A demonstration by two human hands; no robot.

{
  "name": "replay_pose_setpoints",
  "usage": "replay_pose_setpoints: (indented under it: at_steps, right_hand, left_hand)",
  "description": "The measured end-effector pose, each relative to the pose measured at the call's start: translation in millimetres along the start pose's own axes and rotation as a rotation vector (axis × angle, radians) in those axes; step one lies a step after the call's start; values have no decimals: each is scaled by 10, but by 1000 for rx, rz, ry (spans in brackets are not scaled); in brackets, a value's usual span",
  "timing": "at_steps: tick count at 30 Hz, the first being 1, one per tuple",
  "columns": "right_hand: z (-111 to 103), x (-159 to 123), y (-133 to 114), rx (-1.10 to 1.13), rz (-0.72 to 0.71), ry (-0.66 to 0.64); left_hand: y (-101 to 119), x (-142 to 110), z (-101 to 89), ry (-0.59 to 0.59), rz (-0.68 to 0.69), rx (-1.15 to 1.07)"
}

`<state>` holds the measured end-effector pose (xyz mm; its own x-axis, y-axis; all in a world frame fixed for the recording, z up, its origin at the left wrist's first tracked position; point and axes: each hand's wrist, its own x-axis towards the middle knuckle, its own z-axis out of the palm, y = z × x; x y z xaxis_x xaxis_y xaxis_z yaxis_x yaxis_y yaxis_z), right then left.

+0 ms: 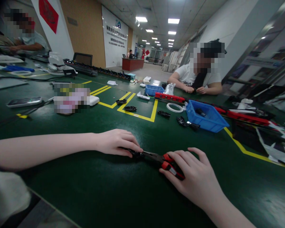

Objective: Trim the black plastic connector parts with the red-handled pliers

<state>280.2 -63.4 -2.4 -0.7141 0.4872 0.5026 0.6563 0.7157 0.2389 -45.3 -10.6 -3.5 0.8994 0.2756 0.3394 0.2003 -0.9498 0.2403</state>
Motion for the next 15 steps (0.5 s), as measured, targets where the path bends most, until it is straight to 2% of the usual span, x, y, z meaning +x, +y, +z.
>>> replay_pose_setpoints:
  at_steps: [6,10,12,15]
  right_hand:
    - [-16,26,-21,-45,-41,2]
    - [-29,39,-50,-39,-26,4]
    - [-33,38,-64,-28,-3,7]
    - [-36,32,-76,0,26,6]
  left_hand:
    - [-9,-5,27,-13,-27,-14]
    - [6,31,-2,102,10,26]
    - [140,33,-67,205,47,61]
    - [583,-62,-187,274,197,47]
